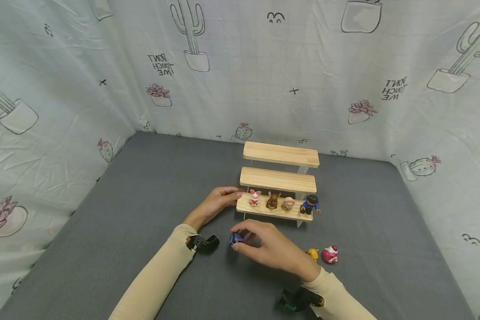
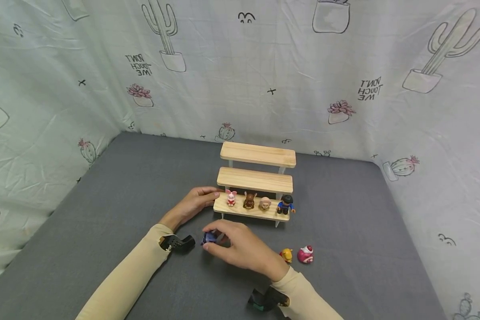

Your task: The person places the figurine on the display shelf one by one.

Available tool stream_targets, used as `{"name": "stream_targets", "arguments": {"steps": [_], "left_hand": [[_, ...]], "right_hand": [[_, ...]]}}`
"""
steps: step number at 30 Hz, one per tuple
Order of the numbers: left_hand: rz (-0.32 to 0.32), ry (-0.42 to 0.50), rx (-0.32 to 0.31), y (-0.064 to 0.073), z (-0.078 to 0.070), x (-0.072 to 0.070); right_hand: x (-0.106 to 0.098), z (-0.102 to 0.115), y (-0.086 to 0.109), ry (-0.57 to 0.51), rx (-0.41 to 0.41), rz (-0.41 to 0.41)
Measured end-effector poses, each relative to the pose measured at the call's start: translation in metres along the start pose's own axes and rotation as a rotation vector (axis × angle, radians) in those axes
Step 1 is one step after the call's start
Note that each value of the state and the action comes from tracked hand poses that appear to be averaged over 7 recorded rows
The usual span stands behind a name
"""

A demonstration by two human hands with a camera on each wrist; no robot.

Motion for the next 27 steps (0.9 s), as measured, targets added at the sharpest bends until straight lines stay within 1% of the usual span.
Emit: {"name": "stream_targets", "arguments": {"steps": [7,10,15,17,22,24,27], "left_hand": [[-0.002,-0.008,-0.002,0.002,0.0,-0.001],[-0.003,-0.01,-0.01,0.002,0.0,0.0],[0.002,-0.019,-0.013,0.003,0.0,0.0],[0.005,-0.019,-0.012,0.003,0.0,0.001],[0.003,-0.025,-0.006,0.004,-0.001,0.001],[-0.002,-0.027,-0.009,0.004,-0.001,0.0],[-0.001,-0.027,-0.01,0.004,-0.001,0.0]], "right_hand": [[-0.012,0.006,0.003,0.036,-0.028,-0.055],[-0.018,0.009,0.004,0.035,-0.035,-0.077],[-0.028,0.012,0.006,0.015,-0.025,-0.112],[-0.033,0.012,0.007,0.009,-0.008,-0.119],[-0.045,0.013,0.01,0.019,0.015,-0.149],[-0.051,0.015,0.011,0.029,0.002,-0.168],[-0.059,0.021,0.012,0.05,-0.047,-0.198]]}}
Point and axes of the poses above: each hand's wrist, its own y-axis away from the middle knuckle, its own x-axis out of the palm, z = x × y, the point moved 10 cm from there along -y, towards the middle knuckle
